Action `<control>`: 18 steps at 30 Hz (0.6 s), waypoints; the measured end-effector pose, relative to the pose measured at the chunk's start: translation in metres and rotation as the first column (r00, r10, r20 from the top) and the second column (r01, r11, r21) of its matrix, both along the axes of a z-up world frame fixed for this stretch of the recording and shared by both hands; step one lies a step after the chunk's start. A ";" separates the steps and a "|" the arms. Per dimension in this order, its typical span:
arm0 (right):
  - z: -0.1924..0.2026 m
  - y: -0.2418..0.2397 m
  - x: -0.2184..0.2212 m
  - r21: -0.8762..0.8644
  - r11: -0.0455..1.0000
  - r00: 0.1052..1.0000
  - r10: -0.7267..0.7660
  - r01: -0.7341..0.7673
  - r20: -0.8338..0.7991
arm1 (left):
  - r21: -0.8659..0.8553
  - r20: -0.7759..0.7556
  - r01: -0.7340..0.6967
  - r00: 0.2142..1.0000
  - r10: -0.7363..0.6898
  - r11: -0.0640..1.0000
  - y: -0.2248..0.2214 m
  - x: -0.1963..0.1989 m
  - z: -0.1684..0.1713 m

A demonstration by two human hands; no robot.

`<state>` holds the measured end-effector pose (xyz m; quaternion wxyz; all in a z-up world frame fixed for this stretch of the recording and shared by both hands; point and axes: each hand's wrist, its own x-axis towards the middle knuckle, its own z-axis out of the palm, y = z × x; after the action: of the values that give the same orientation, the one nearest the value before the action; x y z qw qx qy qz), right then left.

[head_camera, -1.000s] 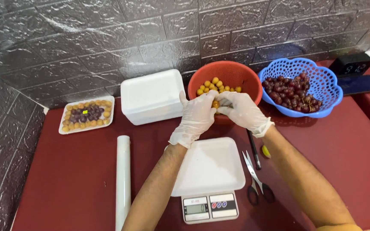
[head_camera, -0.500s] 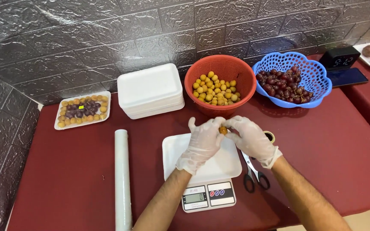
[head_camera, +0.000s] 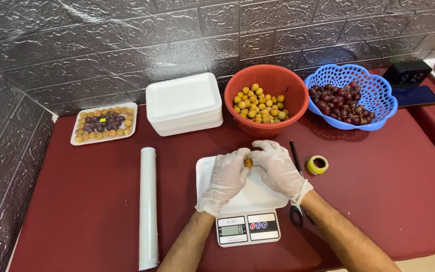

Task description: Arranging and weighing small yellow fruits by transferring them from a basket to a tray on a digital scale.

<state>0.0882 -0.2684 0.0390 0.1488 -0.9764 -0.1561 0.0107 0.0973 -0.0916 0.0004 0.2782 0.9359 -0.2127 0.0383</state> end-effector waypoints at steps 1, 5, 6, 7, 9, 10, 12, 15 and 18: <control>0.002 0.005 0.001 0.000 1.000 1.000 0.005 -0.005 0.002 | 0.000 0.002 -0.005 1.000 0.005 1.000 0.004 0.001 -0.003; 0.001 0.020 0.005 -0.037 0.999 0.998 0.021 -0.024 -0.064 | -0.014 -0.037 -0.040 0.999 0.039 0.999 0.017 0.002 -0.012; -0.001 0.023 0.007 -0.043 0.999 0.996 0.025 -0.029 -0.081 | -0.028 -0.071 -0.049 0.996 0.047 0.998 0.020 0.002 -0.012; -0.003 0.025 0.008 -0.044 0.999 0.997 0.027 -0.031 -0.079 | -0.029 -0.069 -0.051 0.996 0.049 0.998 0.022 0.002 -0.014; -0.007 0.028 0.011 -0.062 0.997 0.995 0.044 -0.050 -0.095 | -0.064 -0.092 -0.057 0.994 0.051 0.996 0.025 0.003 -0.018; -0.006 0.029 0.012 -0.064 0.997 0.994 0.045 -0.051 -0.095 | -0.065 -0.092 -0.059 0.994 0.053 0.996 0.026 0.004 -0.020; -0.003 0.033 0.013 -0.113 0.992 0.991 0.040 -0.055 -0.126 | -0.081 -0.111 -0.061 0.992 0.052 0.995 0.027 0.006 -0.023; -0.004 0.034 0.015 -0.142 0.988 0.991 0.034 -0.053 -0.131 | -0.088 -0.127 -0.071 0.990 0.059 0.994 0.028 0.005 -0.021; -0.004 0.035 0.016 -0.143 0.989 0.990 0.027 -0.047 -0.135 | -0.091 -0.143 -0.076 0.988 0.062 0.993 0.027 0.006 -0.022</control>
<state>0.1039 -0.2335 0.0354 0.0866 -0.9787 -0.1627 0.0899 0.1034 -0.0645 -0.0221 0.3357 0.9286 -0.1579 -0.0079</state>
